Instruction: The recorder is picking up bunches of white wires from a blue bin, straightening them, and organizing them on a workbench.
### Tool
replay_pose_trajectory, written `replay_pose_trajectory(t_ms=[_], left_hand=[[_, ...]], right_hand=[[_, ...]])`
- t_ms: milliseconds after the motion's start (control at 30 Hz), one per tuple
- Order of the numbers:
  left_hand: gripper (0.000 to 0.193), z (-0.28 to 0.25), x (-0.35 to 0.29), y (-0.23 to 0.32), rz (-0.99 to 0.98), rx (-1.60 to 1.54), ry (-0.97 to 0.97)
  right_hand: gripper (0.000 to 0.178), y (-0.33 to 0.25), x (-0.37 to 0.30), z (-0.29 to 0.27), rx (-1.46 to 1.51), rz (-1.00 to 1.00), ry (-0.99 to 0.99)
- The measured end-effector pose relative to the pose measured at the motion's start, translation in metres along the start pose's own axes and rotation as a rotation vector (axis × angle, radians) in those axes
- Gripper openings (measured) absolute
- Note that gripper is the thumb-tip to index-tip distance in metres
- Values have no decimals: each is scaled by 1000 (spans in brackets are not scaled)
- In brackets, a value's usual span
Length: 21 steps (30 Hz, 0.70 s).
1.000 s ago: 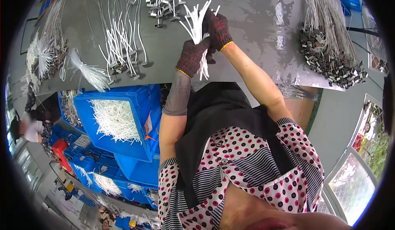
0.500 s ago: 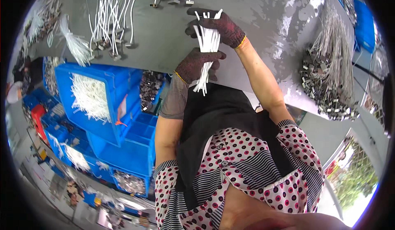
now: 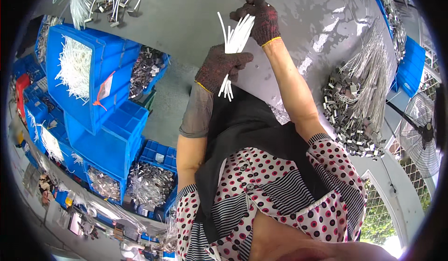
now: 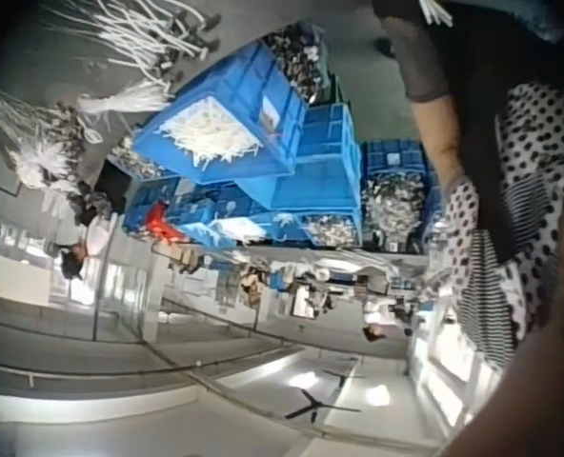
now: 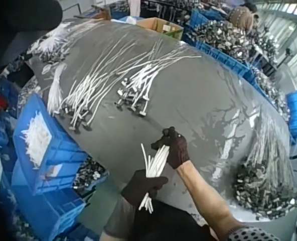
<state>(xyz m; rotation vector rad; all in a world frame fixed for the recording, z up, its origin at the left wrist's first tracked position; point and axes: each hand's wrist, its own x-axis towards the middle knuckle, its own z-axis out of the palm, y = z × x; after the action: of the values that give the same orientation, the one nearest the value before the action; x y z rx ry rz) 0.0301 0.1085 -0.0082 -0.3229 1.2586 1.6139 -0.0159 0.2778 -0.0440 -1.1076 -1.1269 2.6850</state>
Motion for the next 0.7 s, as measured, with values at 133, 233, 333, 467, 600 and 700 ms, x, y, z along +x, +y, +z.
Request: replay_pose_trajectory(t_ms=[133,233,333,467,600,700], left_hand=[[16,10,-16,-4,80,89,51],[20,-9,-30,-26,74,110,28],[21,-40,-59,-66,-27,-14,48],[29,-85,-108,-140,138,-328,219],[28,-100,-146,-174,360,-327,455],[26,-110,-150,-197,293,-486,382]], right_hand=[[38,7,2,-17,-27,-59,35],[25,13,-5,-20,-14,-119,2],[21,1,1,-36,125,-115,-174],[25,5,-33,-24,365,204,-726],[22,87,-108,10,-182,198,-448],[18,187,-131,-6,-1122,-191,-400]])
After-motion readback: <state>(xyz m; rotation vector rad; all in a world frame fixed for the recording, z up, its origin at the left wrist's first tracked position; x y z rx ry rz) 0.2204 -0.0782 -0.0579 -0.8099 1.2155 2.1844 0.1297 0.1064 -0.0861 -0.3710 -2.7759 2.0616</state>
